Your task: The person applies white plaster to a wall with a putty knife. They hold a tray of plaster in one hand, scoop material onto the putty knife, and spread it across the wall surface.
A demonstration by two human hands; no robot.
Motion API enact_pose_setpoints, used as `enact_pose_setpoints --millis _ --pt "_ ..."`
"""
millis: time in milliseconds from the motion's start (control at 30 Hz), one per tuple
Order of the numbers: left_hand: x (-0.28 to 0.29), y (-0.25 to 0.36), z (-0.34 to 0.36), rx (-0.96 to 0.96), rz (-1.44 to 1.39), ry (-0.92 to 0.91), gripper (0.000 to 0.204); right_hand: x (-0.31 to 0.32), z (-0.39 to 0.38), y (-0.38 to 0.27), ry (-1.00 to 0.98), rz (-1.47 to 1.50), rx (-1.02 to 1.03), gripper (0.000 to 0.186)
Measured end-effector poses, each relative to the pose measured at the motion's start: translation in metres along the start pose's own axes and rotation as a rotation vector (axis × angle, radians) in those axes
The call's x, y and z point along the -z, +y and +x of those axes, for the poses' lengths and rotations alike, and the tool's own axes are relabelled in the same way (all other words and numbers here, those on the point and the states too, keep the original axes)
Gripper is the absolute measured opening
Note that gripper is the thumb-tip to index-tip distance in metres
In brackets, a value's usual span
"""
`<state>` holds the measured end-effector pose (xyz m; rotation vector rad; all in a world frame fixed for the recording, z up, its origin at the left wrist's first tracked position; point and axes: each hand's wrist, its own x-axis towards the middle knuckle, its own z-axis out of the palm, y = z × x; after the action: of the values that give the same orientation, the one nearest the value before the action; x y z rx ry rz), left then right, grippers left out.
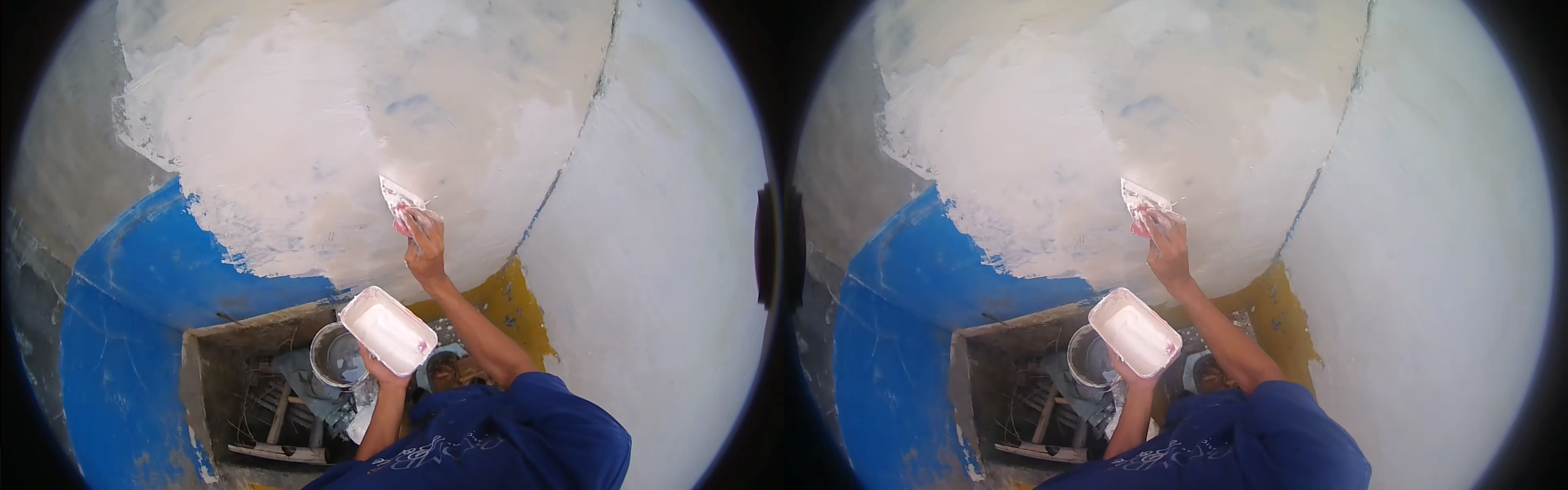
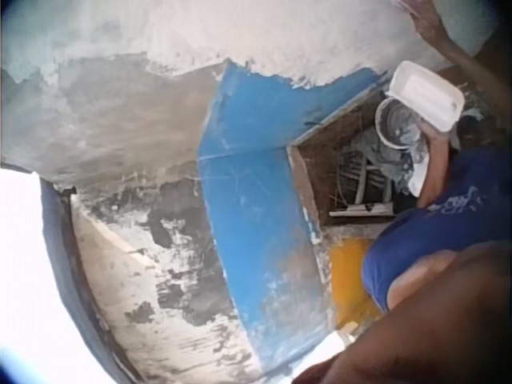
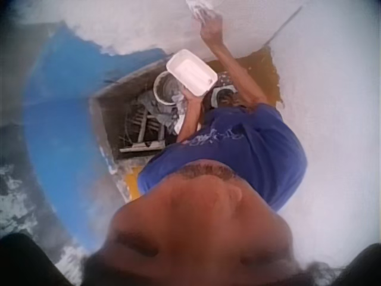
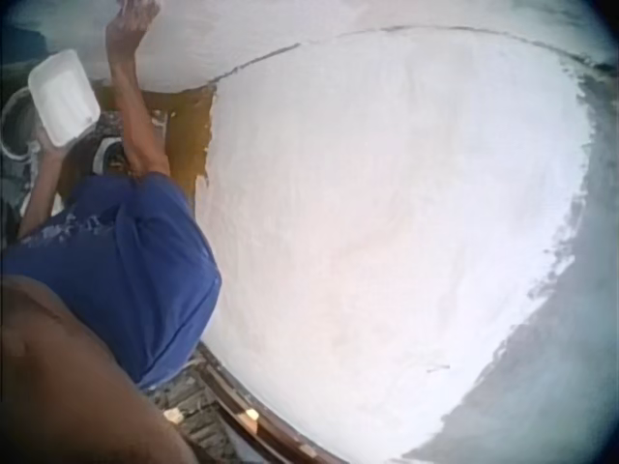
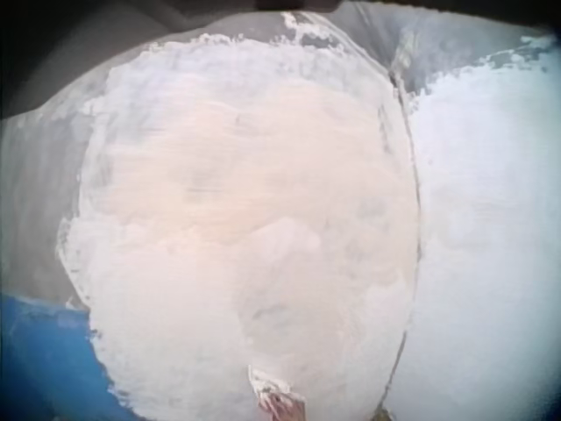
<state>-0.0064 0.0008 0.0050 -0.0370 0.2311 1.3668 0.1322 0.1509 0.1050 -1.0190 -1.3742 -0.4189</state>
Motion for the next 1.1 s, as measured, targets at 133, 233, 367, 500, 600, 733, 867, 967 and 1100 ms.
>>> enact_pose_setpoints --millis 133,233,367,500,600,733,867,967,1100 --pt "0.003 0.019 -0.005 -0.017 0.015 0.000 0.070 0.005 0.026 -0.006 0.123 0.095 -0.017 0.044" --pt "0.010 0.014 -0.006 -0.046 -0.020 -0.018 0.068 0.028 0.093 0.012 0.335 -0.026 -0.034 0.040" --pt "0.010 0.008 -0.010 -0.050 -0.076 0.004 0.067 0.039 0.138 0.035 0.372 -0.211 -0.014 0.043" --pt "0.006 0.006 -0.009 -0.076 -0.066 -0.002 0.067 0.002 0.089 -0.010 0.118 -0.067 0.078 0.051" --pt "0.003 0.007 -0.010 -0.039 -0.050 -0.012 0.068 -0.014 0.049 -0.036 -0.004 0.067 0.053 0.054" --pt "0.003 0.016 -0.010 -0.101 -0.006 -0.037 0.069 -0.011 0.062 -0.028 0.222 0.016 0.004 0.057" --pt "-0.002 0.013 -0.011 -0.085 -0.001 -0.014 0.071 -0.040 0.092 -0.001 0.169 -0.201 -0.006 0.063" --pt "-0.002 0.008 -0.004 -0.062 -0.017 -0.007 0.071 -0.065 0.057 -0.014 0.040 -0.146 0.059 0.065" --pt "-0.005 0.010 -0.002 -0.062 0.042 0.019 0.071 -0.029 0.023 -0.037 -0.089 0.073 0.078 0.058"
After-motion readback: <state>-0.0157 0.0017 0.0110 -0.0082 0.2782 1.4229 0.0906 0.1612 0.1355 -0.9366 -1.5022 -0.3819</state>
